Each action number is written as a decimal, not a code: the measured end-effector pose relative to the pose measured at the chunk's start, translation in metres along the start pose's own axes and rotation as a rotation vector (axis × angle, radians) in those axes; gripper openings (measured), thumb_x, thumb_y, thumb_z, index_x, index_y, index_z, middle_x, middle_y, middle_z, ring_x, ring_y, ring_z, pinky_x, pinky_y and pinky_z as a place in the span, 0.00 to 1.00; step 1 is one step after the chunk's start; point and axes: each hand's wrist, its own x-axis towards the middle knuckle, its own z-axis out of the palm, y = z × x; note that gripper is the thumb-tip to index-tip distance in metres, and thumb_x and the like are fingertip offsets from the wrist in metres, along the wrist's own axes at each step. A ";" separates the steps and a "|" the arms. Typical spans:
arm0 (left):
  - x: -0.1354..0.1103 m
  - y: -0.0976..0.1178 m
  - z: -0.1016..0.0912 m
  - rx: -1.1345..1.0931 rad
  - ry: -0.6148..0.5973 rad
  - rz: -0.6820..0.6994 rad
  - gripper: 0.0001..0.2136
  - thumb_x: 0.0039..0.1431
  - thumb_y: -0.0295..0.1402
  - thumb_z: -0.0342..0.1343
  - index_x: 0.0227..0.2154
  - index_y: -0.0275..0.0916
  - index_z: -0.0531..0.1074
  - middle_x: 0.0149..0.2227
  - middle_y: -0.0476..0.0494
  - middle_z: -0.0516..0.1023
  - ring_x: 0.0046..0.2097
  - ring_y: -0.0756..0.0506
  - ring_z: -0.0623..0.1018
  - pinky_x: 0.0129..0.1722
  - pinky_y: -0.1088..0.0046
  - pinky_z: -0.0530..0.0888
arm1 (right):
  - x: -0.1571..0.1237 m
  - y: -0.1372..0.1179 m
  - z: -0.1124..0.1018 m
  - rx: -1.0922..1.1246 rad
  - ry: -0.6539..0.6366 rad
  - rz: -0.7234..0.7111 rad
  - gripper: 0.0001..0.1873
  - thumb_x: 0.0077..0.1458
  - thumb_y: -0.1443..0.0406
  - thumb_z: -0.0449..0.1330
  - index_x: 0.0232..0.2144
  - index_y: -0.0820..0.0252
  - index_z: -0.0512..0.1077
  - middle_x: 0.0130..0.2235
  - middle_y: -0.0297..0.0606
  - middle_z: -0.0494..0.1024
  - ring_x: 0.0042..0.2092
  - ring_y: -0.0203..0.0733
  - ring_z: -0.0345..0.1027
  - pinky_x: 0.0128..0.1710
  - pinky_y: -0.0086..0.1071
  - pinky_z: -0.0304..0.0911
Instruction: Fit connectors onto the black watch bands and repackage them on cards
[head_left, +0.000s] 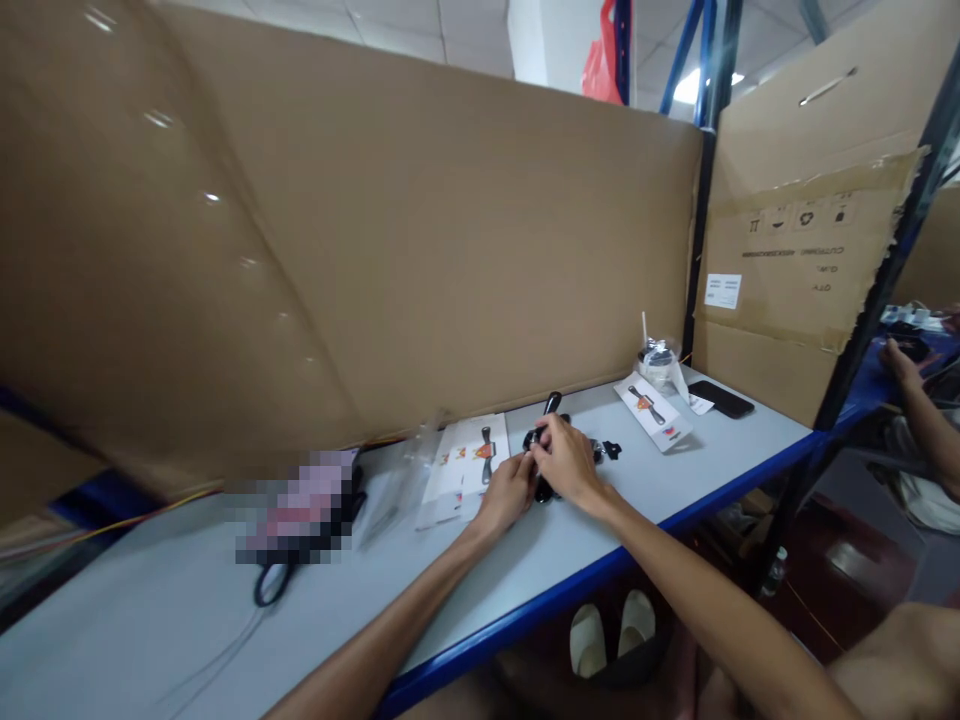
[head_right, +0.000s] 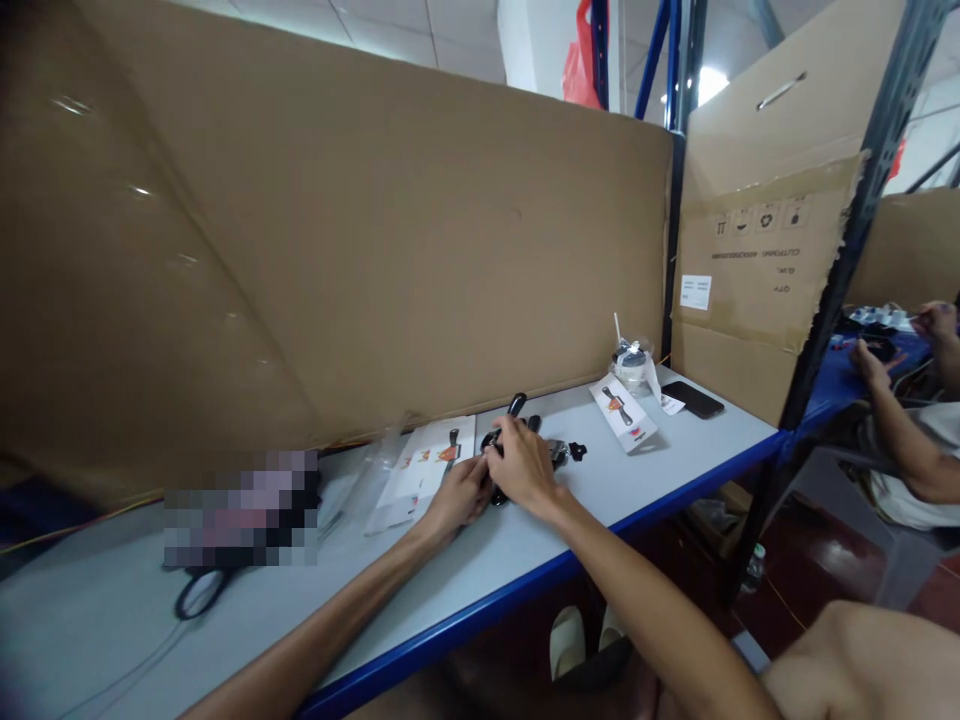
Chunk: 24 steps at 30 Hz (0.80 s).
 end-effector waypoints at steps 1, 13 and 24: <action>0.000 0.001 0.001 0.004 0.015 -0.003 0.20 0.62 0.52 0.52 0.24 0.42 0.60 0.14 0.58 0.57 0.14 0.54 0.55 0.15 0.77 0.49 | 0.001 -0.001 0.000 -0.008 -0.009 0.035 0.11 0.61 0.67 0.61 0.47 0.58 0.75 0.42 0.37 0.80 0.44 0.41 0.74 0.46 0.31 0.65; -0.008 0.021 0.006 -0.087 0.010 -0.144 0.17 0.68 0.44 0.49 0.25 0.42 0.59 0.14 0.59 0.56 0.13 0.55 0.53 0.15 0.78 0.46 | 0.014 -0.002 -0.013 -0.399 -0.258 -0.206 0.10 0.70 0.66 0.52 0.46 0.62 0.72 0.48 0.45 0.80 0.48 0.46 0.75 0.43 0.32 0.63; -0.007 0.025 0.007 -0.145 -0.007 -0.225 0.16 0.65 0.46 0.50 0.26 0.43 0.57 0.15 0.60 0.55 0.13 0.56 0.50 0.16 0.78 0.43 | 0.018 -0.005 -0.024 -0.537 -0.286 -0.349 0.11 0.70 0.66 0.50 0.47 0.59 0.71 0.48 0.43 0.77 0.48 0.46 0.74 0.42 0.33 0.65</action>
